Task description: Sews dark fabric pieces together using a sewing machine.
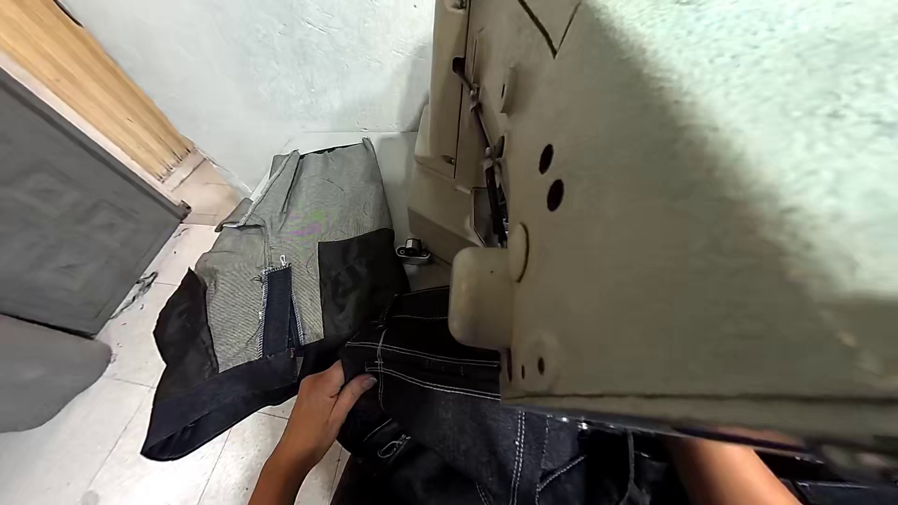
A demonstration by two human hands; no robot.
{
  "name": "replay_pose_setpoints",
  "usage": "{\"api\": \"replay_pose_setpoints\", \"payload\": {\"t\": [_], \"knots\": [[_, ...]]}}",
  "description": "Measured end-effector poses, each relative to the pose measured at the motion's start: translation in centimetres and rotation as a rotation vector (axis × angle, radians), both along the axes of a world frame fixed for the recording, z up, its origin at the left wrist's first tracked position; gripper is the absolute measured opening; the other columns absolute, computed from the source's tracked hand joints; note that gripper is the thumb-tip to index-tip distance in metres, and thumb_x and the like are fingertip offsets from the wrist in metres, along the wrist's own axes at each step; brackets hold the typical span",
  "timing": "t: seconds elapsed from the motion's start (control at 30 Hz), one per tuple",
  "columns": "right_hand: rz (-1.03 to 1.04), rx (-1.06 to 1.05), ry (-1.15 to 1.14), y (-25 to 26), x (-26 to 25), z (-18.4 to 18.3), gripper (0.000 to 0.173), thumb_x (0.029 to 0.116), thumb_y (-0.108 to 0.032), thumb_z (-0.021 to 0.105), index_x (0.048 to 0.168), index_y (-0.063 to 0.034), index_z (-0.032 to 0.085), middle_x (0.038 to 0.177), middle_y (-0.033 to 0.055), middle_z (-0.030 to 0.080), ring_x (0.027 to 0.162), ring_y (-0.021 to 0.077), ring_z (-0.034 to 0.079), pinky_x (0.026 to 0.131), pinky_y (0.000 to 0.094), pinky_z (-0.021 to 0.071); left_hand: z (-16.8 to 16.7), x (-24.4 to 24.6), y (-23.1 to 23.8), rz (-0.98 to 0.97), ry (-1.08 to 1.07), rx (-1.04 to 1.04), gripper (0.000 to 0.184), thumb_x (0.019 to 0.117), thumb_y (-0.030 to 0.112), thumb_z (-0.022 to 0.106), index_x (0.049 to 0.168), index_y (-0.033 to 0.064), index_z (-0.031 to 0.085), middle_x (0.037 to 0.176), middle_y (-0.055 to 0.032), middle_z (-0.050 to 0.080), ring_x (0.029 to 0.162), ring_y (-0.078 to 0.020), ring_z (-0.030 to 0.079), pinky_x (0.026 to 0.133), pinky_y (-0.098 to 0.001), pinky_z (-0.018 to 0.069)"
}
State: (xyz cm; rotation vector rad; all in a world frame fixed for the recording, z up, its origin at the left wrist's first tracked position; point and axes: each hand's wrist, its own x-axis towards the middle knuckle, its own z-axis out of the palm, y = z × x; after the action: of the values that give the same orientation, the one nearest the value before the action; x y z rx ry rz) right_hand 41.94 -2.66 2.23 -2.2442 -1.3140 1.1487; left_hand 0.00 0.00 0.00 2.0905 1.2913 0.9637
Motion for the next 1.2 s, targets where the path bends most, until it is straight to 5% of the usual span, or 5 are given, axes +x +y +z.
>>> {"api": "replay_pose_setpoints", "payload": {"t": [0.27,0.43,0.6,0.93,1.2], "knots": [[0.036,0.393,-0.215,-3.4,-1.4,3.5,0.015,0.0878,-0.013,0.074,0.088,0.0015,0.070,0.076,0.0088,0.067,0.068,0.0099,0.063,0.065,0.0243,0.0530,1.5,0.0,-0.6,-0.028,-0.002,-0.030,0.044,0.1007,0.043,0.057,0.089,0.0022,0.071,0.064,0.0007,0.061,0.055,0.0033,0.055,0.055,-0.0145,0.0476],[0.066,0.828,-0.370,-8.4,-1.4,2.0,0.069,0.0912,-0.059,0.061,0.102,0.0087,0.068,0.090,0.0238,0.069,0.084,0.0304,0.069,0.077,0.0517,0.0537,1.3,-1.8,-0.7,-0.106,0.086,-0.200,0.058,0.1036,0.053,0.043,0.080,0.0067,0.068,0.055,0.0038,0.053,0.047,-0.0021,0.050,0.048,-0.0224,0.0456],[0.040,0.677,-0.109,-9.9,-2.7,0.9,0.068,0.0909,-0.042,0.069,0.131,0.0102,0.053,0.117,0.0209,0.067,0.103,0.0193,0.069,0.087,0.0368,0.0590,3.1,-1.1,-2.8,-0.349,0.061,-0.429,0.055,0.1033,0.047,0.047,0.079,0.0030,0.068,0.056,0.0002,0.057,0.046,-0.0034,0.051,0.047,-0.0236,0.0450],[-0.530,0.494,0.863,-6.1,-3.8,-1.6,0.027,0.1078,-0.009,0.038,0.100,-0.0099,0.064,0.078,-0.0024,0.073,0.068,0.0042,0.069,0.061,0.0219,0.0589,4.9,10.7,-5.8,-0.087,-0.212,-0.704,0.053,0.1025,0.049,0.050,0.073,0.0074,0.063,0.055,0.0050,0.056,0.047,-0.0052,0.053,0.052,-0.0266,0.0486],[0.524,0.393,0.610,-6.1,10.3,-0.1,0.024,0.0936,-0.052,0.065,0.084,-0.0320,0.073,0.072,-0.0204,0.065,0.064,-0.0115,0.057,0.059,0.0118,0.0466,2.9,2.6,-7.3,-0.416,-0.327,-0.744,0.026,0.0953,0.043,0.068,0.094,0.0171,0.071,0.066,0.0118,0.065,0.053,0.0038,0.057,0.052,-0.0176,0.0512]]}}
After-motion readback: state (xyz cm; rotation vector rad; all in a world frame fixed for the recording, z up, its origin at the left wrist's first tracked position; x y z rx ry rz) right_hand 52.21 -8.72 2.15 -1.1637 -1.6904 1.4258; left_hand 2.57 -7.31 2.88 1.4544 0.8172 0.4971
